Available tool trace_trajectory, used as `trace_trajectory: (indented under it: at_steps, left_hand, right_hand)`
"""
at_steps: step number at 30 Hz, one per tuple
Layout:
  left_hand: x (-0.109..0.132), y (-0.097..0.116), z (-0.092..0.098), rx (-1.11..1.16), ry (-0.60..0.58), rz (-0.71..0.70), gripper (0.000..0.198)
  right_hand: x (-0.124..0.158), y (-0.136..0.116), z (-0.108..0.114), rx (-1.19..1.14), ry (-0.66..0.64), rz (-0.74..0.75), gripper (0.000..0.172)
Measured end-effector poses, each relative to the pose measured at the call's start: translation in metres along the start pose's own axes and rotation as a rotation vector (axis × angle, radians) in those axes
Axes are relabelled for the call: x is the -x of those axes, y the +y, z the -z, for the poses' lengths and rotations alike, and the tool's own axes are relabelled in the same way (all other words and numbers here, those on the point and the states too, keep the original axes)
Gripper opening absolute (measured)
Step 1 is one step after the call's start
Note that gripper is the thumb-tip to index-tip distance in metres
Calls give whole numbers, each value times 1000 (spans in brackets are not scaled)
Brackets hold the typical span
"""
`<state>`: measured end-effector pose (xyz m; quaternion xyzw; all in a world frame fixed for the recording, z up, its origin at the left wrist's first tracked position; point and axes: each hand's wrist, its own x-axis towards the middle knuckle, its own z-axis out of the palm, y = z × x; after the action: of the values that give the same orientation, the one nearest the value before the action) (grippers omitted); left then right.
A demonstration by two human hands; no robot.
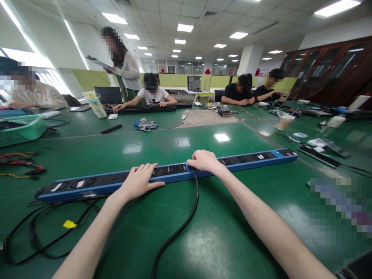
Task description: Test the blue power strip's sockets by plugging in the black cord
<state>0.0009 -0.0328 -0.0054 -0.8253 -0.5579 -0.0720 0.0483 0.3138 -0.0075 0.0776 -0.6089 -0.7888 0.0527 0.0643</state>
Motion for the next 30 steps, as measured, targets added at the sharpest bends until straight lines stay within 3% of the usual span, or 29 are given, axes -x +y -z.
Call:
trace_trajectory:
  at_steps: [5, 10, 16, 20, 30]
  left_hand:
    - [0, -2, 0, 1, -4, -2, 91]
    - [0, 2, -2, 28, 24, -3, 98]
    - [-8, 55, -4, 54, 191, -157, 73]
    - [-11, 81, -9, -5, 289, -185, 64]
    - [-10, 82, -13, -35, 346, -187, 62]
  right_hand:
    - [4, -10, -6, 64, 44, -9, 42]
    - [5, -7, -2, 81, -16, 25, 45]
    - [3, 7, 11, 12, -134, 108, 60]
    - [7, 2, 17, 60, -148, 86, 53]
    - [24, -26, 9, 141, -45, 12, 46]
